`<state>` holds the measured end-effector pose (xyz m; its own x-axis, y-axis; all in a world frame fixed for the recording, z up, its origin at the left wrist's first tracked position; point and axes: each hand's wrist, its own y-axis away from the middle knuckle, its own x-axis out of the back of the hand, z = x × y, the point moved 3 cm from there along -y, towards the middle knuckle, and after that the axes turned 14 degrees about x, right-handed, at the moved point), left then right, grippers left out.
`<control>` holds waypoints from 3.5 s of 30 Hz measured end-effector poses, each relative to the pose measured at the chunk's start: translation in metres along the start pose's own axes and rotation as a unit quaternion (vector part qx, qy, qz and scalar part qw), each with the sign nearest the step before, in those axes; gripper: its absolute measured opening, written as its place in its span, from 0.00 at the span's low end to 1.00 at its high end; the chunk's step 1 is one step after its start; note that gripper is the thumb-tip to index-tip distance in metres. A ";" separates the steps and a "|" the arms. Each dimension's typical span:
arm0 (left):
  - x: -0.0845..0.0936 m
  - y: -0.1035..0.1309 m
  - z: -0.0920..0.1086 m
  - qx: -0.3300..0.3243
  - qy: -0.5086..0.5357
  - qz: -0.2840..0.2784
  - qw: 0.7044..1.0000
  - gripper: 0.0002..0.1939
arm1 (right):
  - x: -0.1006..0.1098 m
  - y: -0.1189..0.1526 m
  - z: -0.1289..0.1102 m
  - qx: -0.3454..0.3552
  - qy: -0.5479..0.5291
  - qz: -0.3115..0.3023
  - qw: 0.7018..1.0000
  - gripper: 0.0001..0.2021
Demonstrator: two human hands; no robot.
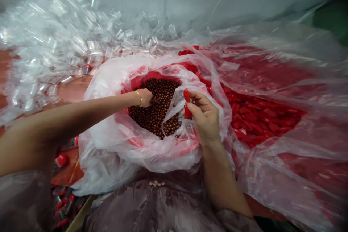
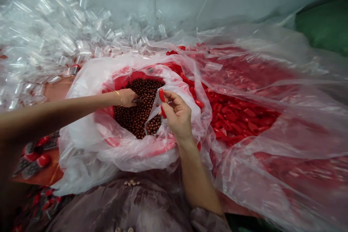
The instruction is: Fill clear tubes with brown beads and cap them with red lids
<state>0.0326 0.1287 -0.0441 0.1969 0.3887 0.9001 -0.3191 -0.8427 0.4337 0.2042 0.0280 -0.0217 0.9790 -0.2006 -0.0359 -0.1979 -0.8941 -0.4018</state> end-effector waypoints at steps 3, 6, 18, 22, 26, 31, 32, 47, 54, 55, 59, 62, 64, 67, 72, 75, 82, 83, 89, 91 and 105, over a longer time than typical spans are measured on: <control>-0.007 -0.018 0.023 0.022 0.161 0.021 0.986 0.06 | 0.000 0.000 0.001 0.003 0.003 0.008 1.000 0.13; -0.013 -0.031 0.036 0.036 0.253 0.034 0.966 0.05 | 0.003 -0.001 0.004 -0.002 -0.009 0.018 1.000 0.14; 0.007 0.028 0.014 -0.120 0.767 -0.094 0.623 0.23 | 0.005 -0.004 0.010 -0.049 -0.083 0.028 0.995 0.16; 0.000 0.055 0.019 -0.104 0.779 -0.175 0.593 0.22 | 0.003 -0.004 0.010 -0.055 -0.094 0.034 0.993 0.15; -0.008 0.062 0.018 -0.064 0.779 -0.189 0.595 0.16 | 0.001 -0.003 0.010 -0.078 -0.092 0.037 0.992 0.15; -0.008 0.062 0.016 -0.041 0.784 -0.174 0.595 0.13 | -0.002 -0.002 0.012 -0.089 -0.091 0.036 0.991 0.15; -0.007 0.062 0.016 -0.045 0.780 -0.170 0.601 0.12 | -0.002 -0.003 0.012 -0.087 -0.087 0.034 0.992 0.14; -0.015 0.064 0.030 -0.193 0.603 -0.020 0.774 0.08 | -0.014 0.005 0.007 -0.102 -0.045 -0.122 0.986 0.21; -0.015 0.066 0.030 -0.187 0.586 -0.029 0.788 0.06 | -0.014 -0.002 0.009 -0.051 0.014 -0.114 0.992 0.18; -0.016 0.066 0.030 -0.191 0.582 -0.034 0.790 0.07 | -0.014 -0.005 0.008 -0.038 0.013 -0.093 0.995 0.15; -0.014 0.069 0.030 -0.199 0.565 -0.017 0.800 0.08 | -0.028 -0.011 -0.003 0.051 0.068 -0.121 0.989 0.14; -0.010 0.069 0.029 -0.185 0.529 0.033 0.828 0.09 | -0.041 -0.008 -0.009 0.107 0.109 -0.140 0.978 0.16; -0.006 0.070 0.029 -0.173 0.495 0.084 0.848 0.10 | -0.046 -0.005 -0.010 0.104 0.113 -0.146 0.977 0.18; -0.003 0.071 0.028 -0.156 0.455 0.137 0.866 0.11 | -0.046 -0.002 -0.008 0.084 0.088 -0.161 0.979 0.20; -0.002 0.075 0.028 -0.146 0.429 0.151 0.879 0.14 | -0.043 0.002 -0.003 0.054 0.017 -0.213 0.975 0.25; -0.002 0.077 0.030 -0.128 0.408 0.148 0.892 0.15 | -0.045 0.006 -0.004 0.034 -0.022 -0.232 0.972 0.29; 0.001 0.073 0.027 -0.116 0.404 0.141 0.897 0.14 | -0.046 0.007 -0.004 0.019 -0.046 -0.259 0.965 0.32; 0.001 0.072 0.027 -0.124 0.422 0.130 0.889 0.13 | -0.046 0.004 -0.004 0.016 -0.035 -0.261 0.964 0.31; 0.001 0.072 0.033 -0.217 0.472 0.063 0.852 0.13 | -0.048 -0.025 -0.024 0.204 0.092 -0.321 0.920 0.20; 0.001 0.074 0.031 -0.207 0.474 0.067 0.853 0.12 | -0.046 -0.031 -0.031 0.300 0.170 -0.335 0.877 0.13; 0.001 0.073 0.026 -0.102 0.586 0.164 0.787 0.12 | -0.054 0.004 -0.013 0.383 0.448 -0.175 0.789 0.38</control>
<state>0.0337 0.0580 -0.0124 -0.8795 0.3399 0.3331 -0.3404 -0.9384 0.0589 0.1497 0.0303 -0.0090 0.4724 -0.5037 0.7233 0.5009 -0.5217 -0.6906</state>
